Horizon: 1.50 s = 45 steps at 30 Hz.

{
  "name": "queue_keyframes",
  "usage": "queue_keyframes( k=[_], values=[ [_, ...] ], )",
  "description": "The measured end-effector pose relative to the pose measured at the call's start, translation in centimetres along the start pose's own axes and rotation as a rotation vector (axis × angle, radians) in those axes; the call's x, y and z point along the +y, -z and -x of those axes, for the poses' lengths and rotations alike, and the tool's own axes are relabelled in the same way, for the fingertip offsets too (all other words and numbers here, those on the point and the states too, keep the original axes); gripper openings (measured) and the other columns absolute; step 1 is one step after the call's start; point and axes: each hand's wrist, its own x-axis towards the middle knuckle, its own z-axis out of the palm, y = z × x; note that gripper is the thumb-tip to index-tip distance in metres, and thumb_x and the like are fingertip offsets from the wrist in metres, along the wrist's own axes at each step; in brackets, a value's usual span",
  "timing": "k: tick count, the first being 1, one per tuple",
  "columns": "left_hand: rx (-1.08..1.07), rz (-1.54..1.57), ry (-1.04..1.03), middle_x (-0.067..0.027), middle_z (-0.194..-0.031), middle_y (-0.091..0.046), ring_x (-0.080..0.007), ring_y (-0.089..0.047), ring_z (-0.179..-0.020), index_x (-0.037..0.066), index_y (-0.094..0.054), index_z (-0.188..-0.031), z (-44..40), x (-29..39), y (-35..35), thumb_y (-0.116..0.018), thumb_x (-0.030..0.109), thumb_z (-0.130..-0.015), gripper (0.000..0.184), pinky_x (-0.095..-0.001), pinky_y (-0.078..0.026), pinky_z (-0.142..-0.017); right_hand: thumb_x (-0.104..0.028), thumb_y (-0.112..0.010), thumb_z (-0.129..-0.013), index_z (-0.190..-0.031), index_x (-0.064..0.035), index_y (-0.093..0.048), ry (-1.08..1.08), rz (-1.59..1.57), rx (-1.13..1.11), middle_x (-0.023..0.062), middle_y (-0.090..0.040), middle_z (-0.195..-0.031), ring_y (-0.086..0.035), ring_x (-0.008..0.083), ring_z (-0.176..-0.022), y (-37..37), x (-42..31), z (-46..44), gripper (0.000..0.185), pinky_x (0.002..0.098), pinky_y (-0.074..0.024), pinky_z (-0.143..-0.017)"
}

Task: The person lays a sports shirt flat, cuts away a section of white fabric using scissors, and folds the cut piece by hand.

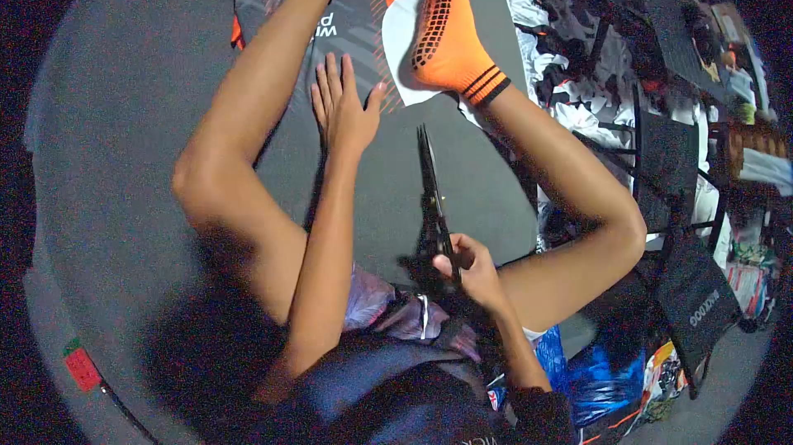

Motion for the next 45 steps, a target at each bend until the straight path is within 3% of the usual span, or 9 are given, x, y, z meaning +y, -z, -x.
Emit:
queue_keyframes(
  k=[5,8,37,41,45],
  values=[
    [-0.004,0.023,-0.01,-0.0157,-0.148,-0.019,-0.0325,-0.015,-0.137,0.006,-0.029,-0.139,-0.1,0.1,-0.2,-0.054,0.043,-0.084,0.071,-0.0464,-0.011,-0.11,-0.024,-0.075,-0.073,-0.078,-0.0063,-0.052,0.026,0.082,0.049,-0.0036,-0.049,-0.067,-0.045,0.0063,-0.061,0.3,-1.2,-2.0,0.029,0.0206,-0.0351,-0.054],
    [-0.003,0.024,-0.006,-0.0155,-0.148,-0.019,-0.0326,-0.015,-0.137,0.006,-0.029,-0.139,0.0,0.0,0.0,-0.054,0.043,-0.084,0.071,-0.0465,-0.011,-0.11,-0.037,-0.074,-0.073,-0.073,-0.0065,-0.051,0.062,0.235,0.029,-0.0029,-0.045,-0.055,-0.044,0.0073,-0.047,0.5,-1.9,-3.1,0.038,0.0224,-0.0299,-0.041],
    [-0.012,0.025,-0.013,-0.0158,-0.148,-0.019,-0.0323,-0.014,-0.137,0.006,-0.029,-0.139,-0.3,0.0,0.0,-0.055,0.043,-0.084,0.072,-0.0461,-0.01,-0.11,-0.036,-0.074,-0.071,-0.061,-0.0057,-0.051,0.079,0.415,0.1,-0.0017,-0.045,-0.049,-0.043,0.008,-0.041,0.3,-4.4,-4.7,0.04,0.024,-0.029,-0.038],
    [-0.004,0.031,-0.014,-0.0169,-0.147,-0.02,-0.0328,-0.015,-0.137,0.005,-0.03,-0.138,-0.3,0.1,0.1,-0.058,0.04,-0.082,0.072,-0.0459,-0.01,-0.11,-0.034,-0.077,-0.07,-0.057,-0.0057,-0.051,0.015,0.373,0.112,-0.0038,-0.045,-0.053,-0.041,0.0072,-0.05,-0.1,-5.3,-4.4,0.041,0.0258,-0.0307,-0.045],
    [-0.006,0.03,-0.013,-0.0174,-0.147,-0.021,-0.033,-0.016,-0.136,0.005,-0.031,-0.138,-0.4,0.1,0.2,-0.059,0.039,-0.081,0.072,-0.0458,-0.011,-0.11,-0.037,-0.075,-0.071,-0.061,-0.006,-0.051,0.086,0.467,0.098,-0.0018,-0.045,-0.048,-0.044,0.0084,-0.041,1.1,-3.4,-5.0,0.041,0.0239,-0.0291,-0.038]
  ],
)
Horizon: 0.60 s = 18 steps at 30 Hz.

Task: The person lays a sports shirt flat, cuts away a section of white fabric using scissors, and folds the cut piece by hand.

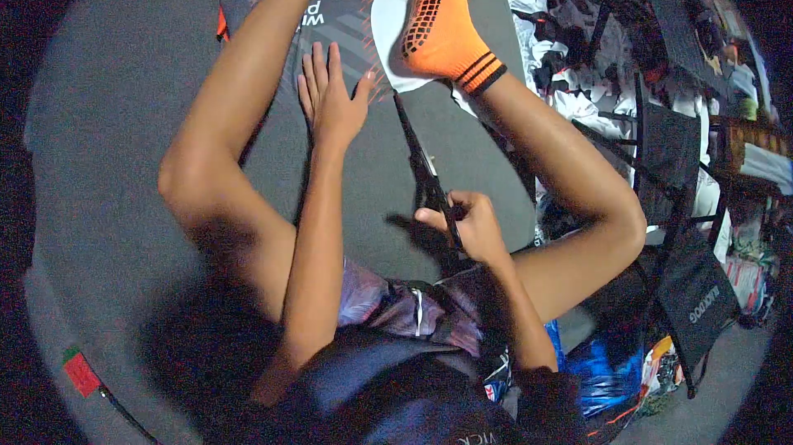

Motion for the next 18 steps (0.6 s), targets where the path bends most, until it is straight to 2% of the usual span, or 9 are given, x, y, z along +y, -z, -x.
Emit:
queue_keyframes(
  k=[4,7,10,13,18],
  values=[
    [-0.009,-0.001,-0.001,-0.0173,-0.147,-0.021,-0.0329,-0.016,-0.136,0.005,-0.031,-0.138,-0.3,-0.2,-0.1,-0.059,0.039,-0.081,0.073,-0.046,-0.011,-0.11,-0.038,-0.074,-0.072,-0.062,-0.0055,-0.051,0.007,0.046,-0.004,-0.0018,-0.045,-0.048,-0.044,0.0084,-0.04,0.0,0.0,0.2,0.041,0.0241,-0.0293,-0.037],
    [-0.007,-0.005,0.003,-0.0175,-0.147,-0.02,-0.0329,-0.015,-0.136,0.005,-0.031,-0.138,-0.1,-0.5,-0.2,-0.059,0.04,-0.08,0.073,-0.046,-0.011,-0.11,-0.033,-0.076,-0.07,-0.062,-0.0053,-0.053,-0.039,-0.169,-0.051,-0.0025,-0.049,-0.056,-0.043,0.0077,-0.052,0.0,-1.0,0.6,0.036,0.026,-0.0316,-0.046],
    [0.003,-0.01,-0.003,-0.0179,-0.147,-0.02,-0.033,-0.015,-0.137,0.004,-0.031,-0.138,0.0,-0.4,-0.3,-0.06,0.042,-0.08,0.075,-0.0459,-0.01,-0.11,-0.033,-0.075,-0.07,-0.062,-0.0051,-0.054,-0.06,-0.118,-0.04,-0.0021,-0.049,-0.057,-0.043,0.0078,-0.053,0.0,-0.9,0.1,0.036,0.0258,-0.0322,-0.047],
    [-0.061,0.002,-0.021,-0.0172,-0.149,-0.012,-0.0334,-0.01,-0.138,0.006,-0.021,-0.142,0.3,-0.3,0.3,-0.059,0.048,-0.079,0.085,-0.0458,-0.007,-0.11,-0.033,-0.075,-0.07,-0.062,-0.005,-0.054,-0.064,-0.095,-0.043,-0.0019,-0.049,-0.057,-0.044,0.0078,-0.053,0.2,-1.1,-0.2,0.036,0.0255,-0.0326,-0.047],
    [-0.154,0.081,-0.042,-0.0174,-0.15,-0.007,-0.0331,-0.005,-0.139,0.005,-0.013,-0.143,0.4,-0.7,1.0,-0.062,0.053,-0.075,0.097,-0.0452,-0.004,-0.111,-0.035,-0.076,-0.07,-0.062,-0.0051,-0.055,-0.093,-0.091,-0.055,-0.0019,-0.05,-0.056,-0.044,0.0081,-0.052,0.4,-1.8,-0.5,0.037,0.0253,-0.0327,-0.047]
  ],
)
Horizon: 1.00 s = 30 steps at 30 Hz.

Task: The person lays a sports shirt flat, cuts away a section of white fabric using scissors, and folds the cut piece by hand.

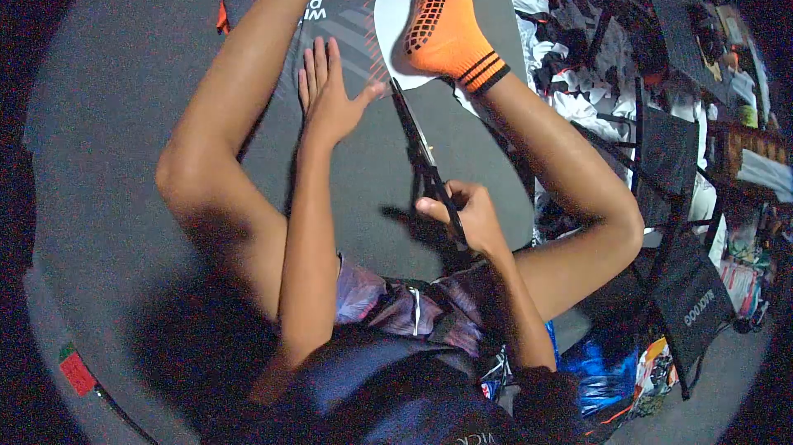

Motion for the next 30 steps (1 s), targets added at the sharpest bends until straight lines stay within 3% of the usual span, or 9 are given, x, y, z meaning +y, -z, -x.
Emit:
queue_keyframes(
  k=[7,30],
  values=[
    [-0.05,0.013,0.011,-0.0183,-0.15,-0.004,-0.0322,-0.001,-0.139,0.003,-0.008,-0.144,0.17,-0.25,0.03,-0.065,0.056,-0.07,0.107,-0.0443,-0.001,-0.111,-0.038,-0.076,-0.069,-0.06,-0.0051,-0.055,0.029,0.022,0.015,-0.0018,-0.05,-0.055,-0.045,0.0086,-0.05,-0.2,0.6,-0.52,0.04,0.0253,-0.0328,-0.046],
    [-0.056,-0.002,0.014,-0.0169,-0.15,-0.004,-0.0322,-0.001,-0.139,0.004,-0.01,-0.144,0.04,-0.39,-0.18,-0.066,0.058,-0.068,0.108,-0.045,-0.001,-0.111,-0.041,-0.076,-0.07,-0.057,-0.0058,-0.052,0.021,0.115,0.054,-0.0009,-0.049,-0.052,-0.046,0.0086,-0.048,-0.36,0.35,-0.4,0.045,0.0261,-0.0339,-0.044]
  ],
)
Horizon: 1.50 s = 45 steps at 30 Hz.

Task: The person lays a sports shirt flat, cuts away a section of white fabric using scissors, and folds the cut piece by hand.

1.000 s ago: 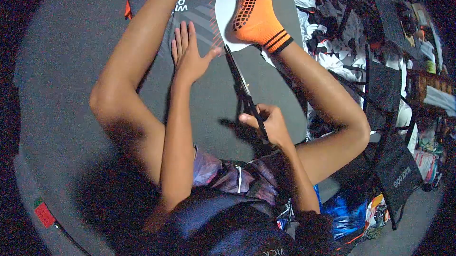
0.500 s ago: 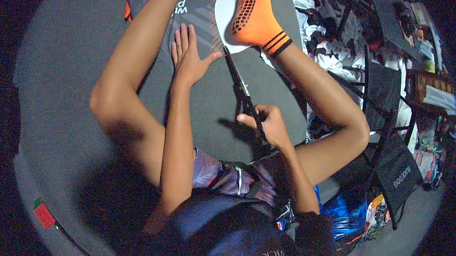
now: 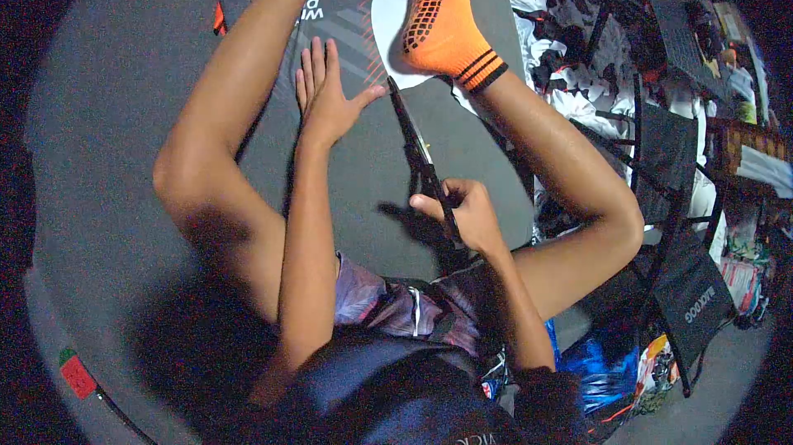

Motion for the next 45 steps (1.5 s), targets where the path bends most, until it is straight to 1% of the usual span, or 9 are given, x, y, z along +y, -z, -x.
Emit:
queue_keyframes(
  k=[4,7,16,19,23,32,35,42,45],
  values=[
    [0.002,0.005,0.008,-0.0176,-0.15,-0.005,-0.0328,-0.003,-0.139,0.003,-0.012,-0.143,0.0,0.2,0.2,-0.07,0.053,-0.067,0.107,-0.0449,-0.002,-0.111,-0.041,-0.076,-0.07,-0.056,-0.006,-0.052,-0.028,0.019,0.003,-0.0012,-0.048,-0.051,-0.045,0.0087,-0.047,0.0,0.1,-0.1,0.044,0.0261,-0.0331,-0.044],
    [0.005,0.009,0.011,-0.0179,-0.15,-0.005,-0.033,-0.004,-0.139,0.002,-0.013,-0.143,0.0,0.3,0.3,-0.071,0.05,-0.067,0.107,-0.0448,-0.003,-0.111,-0.037,-0.073,-0.074,-0.056,-0.0067,-0.047,0.05,0.005,0.01,-0.0017,-0.042,-0.046,-0.043,0.0075,-0.039,-0.1,0.4,-0.1,0.044,0.0233,-0.0314,-0.035],
    [-0.003,0.042,0.009,-0.0175,-0.15,-0.005,-0.0327,-0.003,-0.139,0.003,-0.013,-0.143,-0.4,0.2,0.4,-0.072,0.049,-0.066,0.107,-0.0444,-0.002,-0.111,-0.037,-0.073,-0.075,-0.059,-0.0059,-0.05,0.094,0.018,-0.037,-0.0016,-0.043,-0.046,-0.043,0.0078,-0.039,0.4,1.3,-0.2,0.042,0.0237,-0.0307,-0.036],
    [-0.01,0.043,0.016,-0.0168,-0.15,-0.004,-0.0317,-0.002,-0.139,0.003,-0.012,-0.143,-0.2,0.1,0.4,-0.071,0.051,-0.066,0.108,-0.0438,-0.001,-0.111,-0.039,-0.075,-0.07,-0.06,-0.0041,-0.054,0.027,-0.094,-0.049,-0.0015,-0.048,-0.054,-0.045,0.0088,-0.051,0.4,0.6,0.4,0.042,0.0266,-0.0335,-0.046],
    [-0.019,0.027,0.015,-0.0156,-0.151,-0.002,-0.0297,0.001,-0.139,0.004,-0.01,-0.144,0.1,0.1,0.1,-0.069,0.055,-0.067,0.109,-0.0428,0.001,-0.111,-0.039,-0.075,-0.071,-0.062,-0.0037,-0.055,0.005,-0.039,-0.025,-0.0012,-0.049,-0.056,-0.046,0.0092,-0.053,0.2,0.4,0.1,0.041,0.0266,-0.0346,-0.047],
    [-0.021,0.042,0.02,-0.0159,-0.151,-0.002,-0.0299,0.001,-0.139,0.004,-0.009,-0.144,0.5,0.1,0.1,-0.071,0.052,-0.066,0.11,-0.0429,0.001,-0.111,-0.043,-0.074,-0.07,-0.06,-0.004,-0.055,-0.029,-0.017,-0.039,-0.0012,-0.048,-0.052,-0.046,0.0096,-0.05,-0.1,0.1,-0.7,0.045,0.0271,-0.035,-0.046],
    [-0.009,0.051,0.012,-0.0164,-0.15,-0.003,-0.0307,0.0,-0.139,0.004,-0.01,-0.144,0.5,0.1,0.1,-0.072,0.05,-0.066,0.11,-0.0434,0.0,-0.111,-0.041,-0.071,-0.076,-0.062,-0.0045,-0.052,0.076,-0.002,-0.025,-0.0008,-0.044,-0.045,-0.043,0.0092,-0.036,-0.2,1.1,-1.2,0.043,0.0242,-0.0293,-0.033],
    [-0.014,0.06,0.003,-0.0169,-0.15,-0.003,-0.0318,-0.001,-0.139,0.004,-0.01,-0.143,0.4,0.1,0.1,-0.074,0.046,-0.065,0.11,-0.0444,-0.001,-0.111,-0.041,-0.07,-0.077,-0.063,-0.005,-0.052,0.153,0.06,-0.005,-0.001,-0.045,-0.046,-0.044,0.0084,-0.038,-0.2,1.3,-1.2,0.043,0.024,-0.0302,-0.035],
    [-0.037,0.017,0.021,-0.0149,-0.151,-0.002,-0.0303,0.001,-0.139,0.006,-0.008,-0.144,-0.1,0.0,0.1,-0.071,0.052,-0.066,0.11,-0.0437,0.0,-0.111,-0.042,-0.071,-0.075,-0.061,-0.0047,-0.053,0.13,0.042,-0.019,-0.001,-0.046,-0.048,-0.044,0.0084,-0.041,0.2,0.7,-0.9,0.043,0.0247,-0.0312,-0.038]
  ],
)
